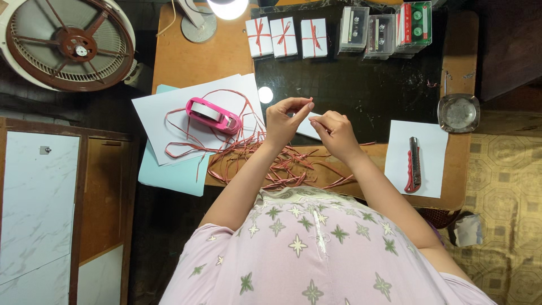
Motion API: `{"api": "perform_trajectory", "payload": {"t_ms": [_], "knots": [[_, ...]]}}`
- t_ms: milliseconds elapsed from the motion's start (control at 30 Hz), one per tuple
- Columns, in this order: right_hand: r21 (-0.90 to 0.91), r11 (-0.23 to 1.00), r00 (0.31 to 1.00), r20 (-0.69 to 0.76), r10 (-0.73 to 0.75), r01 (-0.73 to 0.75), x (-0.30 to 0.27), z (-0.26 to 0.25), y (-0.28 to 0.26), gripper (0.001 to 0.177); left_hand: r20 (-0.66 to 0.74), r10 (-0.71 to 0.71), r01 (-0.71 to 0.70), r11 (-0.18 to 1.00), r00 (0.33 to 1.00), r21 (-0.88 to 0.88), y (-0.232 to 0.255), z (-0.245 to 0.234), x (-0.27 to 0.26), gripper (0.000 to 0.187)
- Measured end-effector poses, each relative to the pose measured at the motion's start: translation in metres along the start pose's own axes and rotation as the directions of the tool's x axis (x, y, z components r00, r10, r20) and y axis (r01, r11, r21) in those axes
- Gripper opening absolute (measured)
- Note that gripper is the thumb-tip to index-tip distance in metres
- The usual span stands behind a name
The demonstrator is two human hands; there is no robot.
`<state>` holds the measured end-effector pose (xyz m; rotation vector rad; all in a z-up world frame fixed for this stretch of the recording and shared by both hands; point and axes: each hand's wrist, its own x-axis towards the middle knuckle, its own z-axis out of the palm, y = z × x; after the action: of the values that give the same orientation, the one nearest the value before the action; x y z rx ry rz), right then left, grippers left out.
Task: The person wraps small rectangular items in white paper, secures them with tape, and ties a pink ribbon around each. They place the finished wrapped items on the table alongside others.
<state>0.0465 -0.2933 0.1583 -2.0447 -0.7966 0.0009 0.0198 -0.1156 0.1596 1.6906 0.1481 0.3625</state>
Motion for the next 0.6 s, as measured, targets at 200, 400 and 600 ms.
{"api": "perform_trajectory", "payload": {"t_ms": [200,400,600], "knots": [[0.195,0.971,0.984,-0.077,0.159,-0.141,-0.005,-0.001,0.000,0.014,-0.082,-0.102,0.099,0.995,0.991,-0.032,0.001,-0.009,-0.003,0.024],[0.248,0.959,0.982,-0.090,0.164,-0.137,-0.001,-0.010,-0.011,0.015,0.092,0.088,-0.093,0.994,0.992,0.052,0.009,-0.010,-0.010,0.022],[0.220,0.962,0.984,-0.040,0.176,-0.163,0.004,-0.018,-0.023,0.019,0.060,0.117,-0.121,0.989,0.991,0.082,0.015,0.001,-0.016,0.021]]}}
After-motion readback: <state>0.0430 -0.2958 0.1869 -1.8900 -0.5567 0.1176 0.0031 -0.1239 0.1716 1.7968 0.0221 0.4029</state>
